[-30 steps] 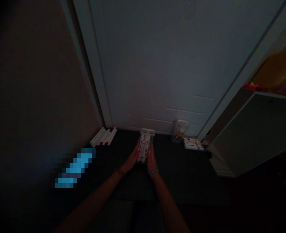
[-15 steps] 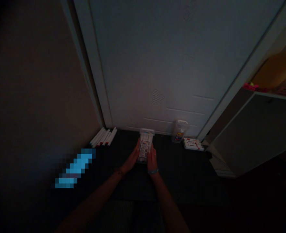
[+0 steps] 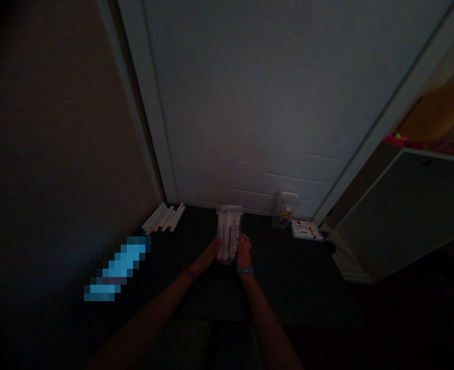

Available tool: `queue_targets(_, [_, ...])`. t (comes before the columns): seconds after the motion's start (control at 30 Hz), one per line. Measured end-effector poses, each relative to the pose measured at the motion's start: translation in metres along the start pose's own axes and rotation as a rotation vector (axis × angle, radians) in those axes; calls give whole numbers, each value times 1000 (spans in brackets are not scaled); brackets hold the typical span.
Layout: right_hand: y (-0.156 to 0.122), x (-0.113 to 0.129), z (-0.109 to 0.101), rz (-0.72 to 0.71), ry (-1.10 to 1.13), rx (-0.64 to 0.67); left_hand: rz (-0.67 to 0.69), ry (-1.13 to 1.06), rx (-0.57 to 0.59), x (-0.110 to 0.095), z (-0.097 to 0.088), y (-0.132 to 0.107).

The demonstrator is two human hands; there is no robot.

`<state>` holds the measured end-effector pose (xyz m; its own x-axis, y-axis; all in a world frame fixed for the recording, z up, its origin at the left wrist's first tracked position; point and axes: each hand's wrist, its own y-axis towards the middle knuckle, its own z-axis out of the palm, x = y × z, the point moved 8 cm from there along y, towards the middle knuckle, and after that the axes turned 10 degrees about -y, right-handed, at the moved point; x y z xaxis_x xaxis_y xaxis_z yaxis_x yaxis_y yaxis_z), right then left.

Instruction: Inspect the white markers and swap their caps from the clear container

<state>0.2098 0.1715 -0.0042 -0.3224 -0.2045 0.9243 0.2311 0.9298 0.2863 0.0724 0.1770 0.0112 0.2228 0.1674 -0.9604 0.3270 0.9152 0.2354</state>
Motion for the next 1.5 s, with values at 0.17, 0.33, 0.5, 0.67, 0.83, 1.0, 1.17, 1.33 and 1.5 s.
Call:
queue_targets(0.17, [0, -1, 4, -49, -54, 3, -30, -40, -1, 1, 2, 0])
queue_targets(0.33, [-9, 17, 8, -149, -31, 69, 47, 48, -18, -14, 2, -4])
queue_targets(0.5, [-16, 34, 12, -265, -105, 117, 123, 37, -8, -25, 5, -5])
queue_targets(0.67, [-18, 37, 11, -307, -163, 117, 152, 61, -18, -24, 6, -6])
queue_targets(0.83, [-19, 42, 7, -316, -151, 111, 139, 94, -11, -28, 7, -6])
queue_targets(1.0, [-21, 44, 2, -335, -85, 105, 204, 181, -19, -31, 2, -8])
queue_targets(1.17, [-21, 32, -7, -357, -123, 64, 207, 356, -18, -18, -2, -13])
queue_targets(1.33, [-22, 36, -15, -407, -260, 75, 332, 534, 71, -30, 6, -19])
queue_targets(1.5, [-26, 44, -16, -460, -325, 45, 400, 576, 111, -49, 7, -24])
